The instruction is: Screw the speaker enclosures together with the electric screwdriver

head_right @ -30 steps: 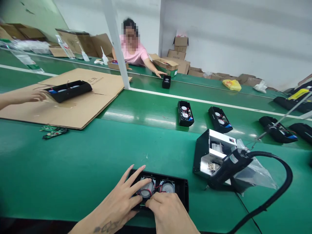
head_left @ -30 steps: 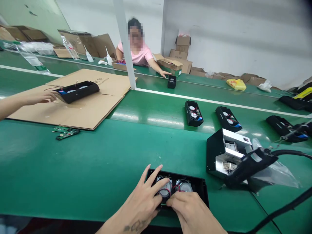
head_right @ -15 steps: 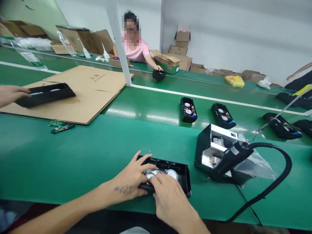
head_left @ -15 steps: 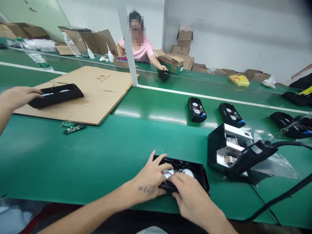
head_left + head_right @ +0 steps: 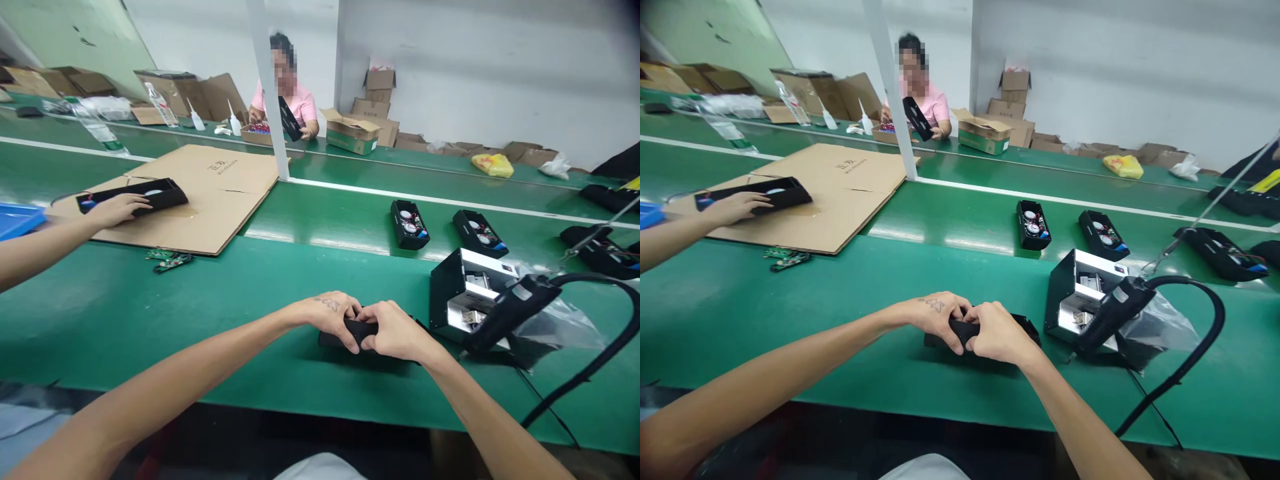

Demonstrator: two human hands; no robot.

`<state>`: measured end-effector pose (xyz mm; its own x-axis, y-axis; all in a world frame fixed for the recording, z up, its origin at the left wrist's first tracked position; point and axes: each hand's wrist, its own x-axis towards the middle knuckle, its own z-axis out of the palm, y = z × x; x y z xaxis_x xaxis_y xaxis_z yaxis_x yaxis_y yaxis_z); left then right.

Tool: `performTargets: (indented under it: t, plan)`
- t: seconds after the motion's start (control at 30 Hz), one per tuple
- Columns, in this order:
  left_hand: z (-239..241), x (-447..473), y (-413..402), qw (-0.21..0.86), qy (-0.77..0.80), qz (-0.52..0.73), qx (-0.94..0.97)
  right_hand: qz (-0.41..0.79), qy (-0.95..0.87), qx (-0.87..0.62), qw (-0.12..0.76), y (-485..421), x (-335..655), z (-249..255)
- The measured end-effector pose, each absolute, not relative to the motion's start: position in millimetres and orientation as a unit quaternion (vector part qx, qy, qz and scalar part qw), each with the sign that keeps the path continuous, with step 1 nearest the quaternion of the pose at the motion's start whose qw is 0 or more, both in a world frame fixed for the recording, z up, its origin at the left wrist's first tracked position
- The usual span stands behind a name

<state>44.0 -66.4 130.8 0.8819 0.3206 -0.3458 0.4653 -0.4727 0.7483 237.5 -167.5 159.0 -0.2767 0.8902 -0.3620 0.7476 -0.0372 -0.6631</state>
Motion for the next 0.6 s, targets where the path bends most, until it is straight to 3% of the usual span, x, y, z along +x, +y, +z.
performTargets:
  t: [0.6]
  plan:
    - [123.5,42.9,-63.6,0.492,0.203,-0.061,0.845,0.328,-0.701,-0.628,0.082,-175.9,231.5,146.1]
